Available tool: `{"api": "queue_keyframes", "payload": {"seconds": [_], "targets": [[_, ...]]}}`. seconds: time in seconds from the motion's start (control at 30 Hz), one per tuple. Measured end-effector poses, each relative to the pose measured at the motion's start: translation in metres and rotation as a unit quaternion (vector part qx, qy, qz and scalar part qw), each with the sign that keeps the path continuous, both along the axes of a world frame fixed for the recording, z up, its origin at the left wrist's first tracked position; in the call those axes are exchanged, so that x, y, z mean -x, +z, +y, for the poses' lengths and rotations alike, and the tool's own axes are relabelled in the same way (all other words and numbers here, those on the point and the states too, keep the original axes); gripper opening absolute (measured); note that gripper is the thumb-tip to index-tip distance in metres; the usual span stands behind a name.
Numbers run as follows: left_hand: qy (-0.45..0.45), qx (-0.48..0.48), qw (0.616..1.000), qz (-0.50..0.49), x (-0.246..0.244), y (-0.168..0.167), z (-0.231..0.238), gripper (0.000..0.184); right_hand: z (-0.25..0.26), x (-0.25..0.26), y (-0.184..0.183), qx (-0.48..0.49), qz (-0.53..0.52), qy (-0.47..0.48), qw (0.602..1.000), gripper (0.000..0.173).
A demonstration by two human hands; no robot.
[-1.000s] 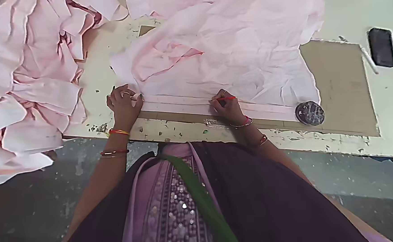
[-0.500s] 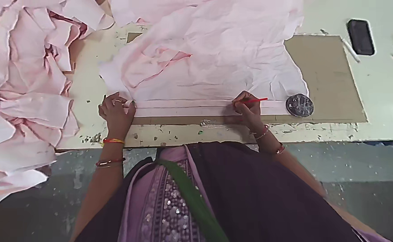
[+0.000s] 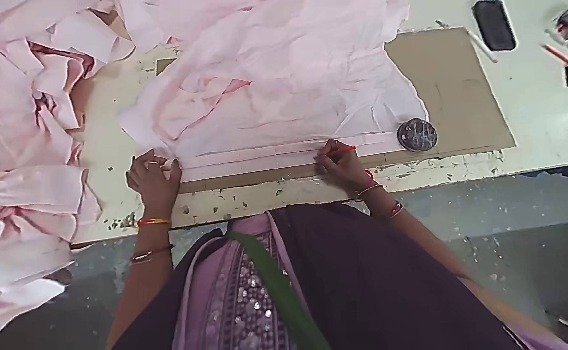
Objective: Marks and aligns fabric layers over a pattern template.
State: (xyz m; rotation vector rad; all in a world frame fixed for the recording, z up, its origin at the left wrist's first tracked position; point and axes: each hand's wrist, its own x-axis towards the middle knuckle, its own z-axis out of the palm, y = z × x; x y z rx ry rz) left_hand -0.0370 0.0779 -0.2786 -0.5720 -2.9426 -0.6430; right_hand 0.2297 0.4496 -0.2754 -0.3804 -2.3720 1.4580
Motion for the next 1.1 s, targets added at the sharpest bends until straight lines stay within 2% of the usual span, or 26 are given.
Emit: {"api": "queue_keyframes", "payload": {"seconds": [0.43,0.6,0.67,0.77,0.93,1.0,1.07,1.1], "targets": [[-0.001,0.01,1.0,-0.005,-0.001,0.002,0.0,0.053,-0.007,-0.003,0.008,-0.002,-0.014,-0.001,1.0,0.004],[-0.003,0.009,1.0,-0.002,0.0,0.003,0.001,0.052,0.003,0.01,0.005,-0.008,0.047,-0.033,0.998,0.007],[0.0,0.012,1.0,-0.002,0.0,0.002,0.0,0.052,0.014,0.02,0.0,-0.022,0.049,-0.014,0.998,0.01],[-0.002,0.01,1.0,0.012,0.001,0.001,0.001,0.052,0.018,0.025,-0.003,-0.024,0.027,0.007,0.999,0.011],[-0.004,0.007,1.0,0.02,0.0,0.0,0.001,0.051,0.009,0.025,0.007,-0.044,-0.002,-0.02,0.999,0.011],[-0.005,0.006,1.0,0.023,0.0,-0.001,0.0,0.051,0.009,0.023,0.012,-0.012,0.003,-0.012,1.0,0.009],[-0.006,0.005,1.0,0.018,0.0,0.0,-0.001,0.052,0.01,0.014,0.011,0.079,0.074,-0.029,0.994,0.002],[-0.007,0.003,1.0,0.015,0.0,0.001,-0.001,0.052,0.011,0.007,0.01,0.13,0.113,-0.062,0.983,0.004]]}}
